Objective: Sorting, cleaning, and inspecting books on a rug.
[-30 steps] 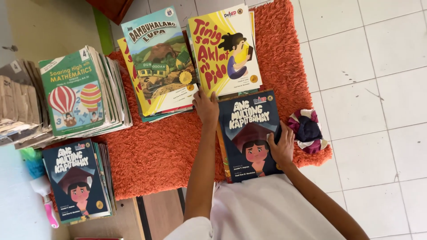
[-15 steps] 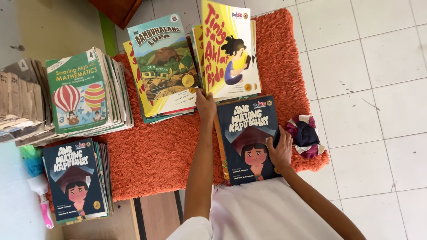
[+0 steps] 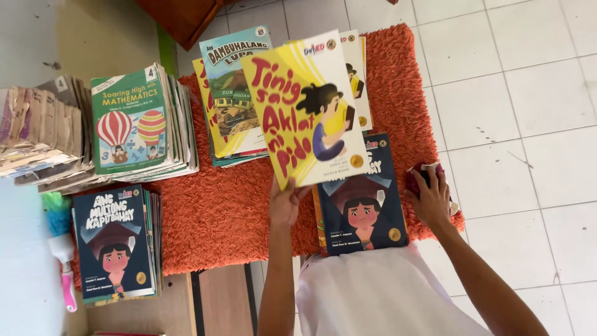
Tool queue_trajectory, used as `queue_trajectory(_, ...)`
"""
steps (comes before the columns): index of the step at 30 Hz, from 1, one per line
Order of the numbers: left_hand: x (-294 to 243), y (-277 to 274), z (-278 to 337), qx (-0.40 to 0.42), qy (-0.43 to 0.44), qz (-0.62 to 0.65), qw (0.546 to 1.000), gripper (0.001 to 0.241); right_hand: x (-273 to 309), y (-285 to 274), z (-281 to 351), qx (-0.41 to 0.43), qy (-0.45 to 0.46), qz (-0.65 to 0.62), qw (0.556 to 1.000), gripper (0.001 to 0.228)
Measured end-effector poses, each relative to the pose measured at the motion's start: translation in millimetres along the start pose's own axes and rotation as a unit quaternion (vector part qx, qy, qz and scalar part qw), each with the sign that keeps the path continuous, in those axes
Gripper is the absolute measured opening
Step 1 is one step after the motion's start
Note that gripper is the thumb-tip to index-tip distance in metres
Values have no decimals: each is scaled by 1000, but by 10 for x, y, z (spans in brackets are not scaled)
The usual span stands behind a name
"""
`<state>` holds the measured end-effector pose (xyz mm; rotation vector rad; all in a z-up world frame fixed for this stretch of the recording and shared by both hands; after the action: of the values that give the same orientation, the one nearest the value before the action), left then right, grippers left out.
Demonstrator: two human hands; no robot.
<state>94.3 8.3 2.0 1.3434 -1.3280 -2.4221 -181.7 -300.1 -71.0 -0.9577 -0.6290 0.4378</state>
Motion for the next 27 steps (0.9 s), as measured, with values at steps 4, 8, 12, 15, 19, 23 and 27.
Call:
queue_trajectory(4,162,-31,329,-8,0,26,1000,60,-239,-158,-172,-159,-94,-65,981,53)
queue_trajectory(8,366,13,502,13,2,41,999,61,537,-1070,332,-172,-91,-190,962,32)
queue_trajectory(12,533,258,596,43,-15,49,998,59,1345,-1254,628,-142,-270,-253,918,44)
queue_trajectory(15,609,462,642,70,-34,21,997,58,1953,-1107,919,-137,-466,-115,867,35)
queue_trajectory(19,754,365,687,62,-55,2,997,60,1860,-915,742,-70,-492,-47,867,37)
queue_trajectory(23,863,310,812,34,-48,63,996,61,1751,-1268,663,-160,-500,-63,849,31)
queue_trajectory(27,882,263,855,30,-53,104,993,60,1641,-1229,854,-77,-404,80,908,74)
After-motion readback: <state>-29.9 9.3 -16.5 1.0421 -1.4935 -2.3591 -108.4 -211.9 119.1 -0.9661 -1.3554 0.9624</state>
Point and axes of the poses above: each hand's wrist, its own z-axis away from the middle knuckle, its own y-axis out of the palm, x = y × z, the point moved 1 cm from there along -z, towards the middle knuckle, and after that the axes turned 13 degrees about x, right-handed, at the moved point
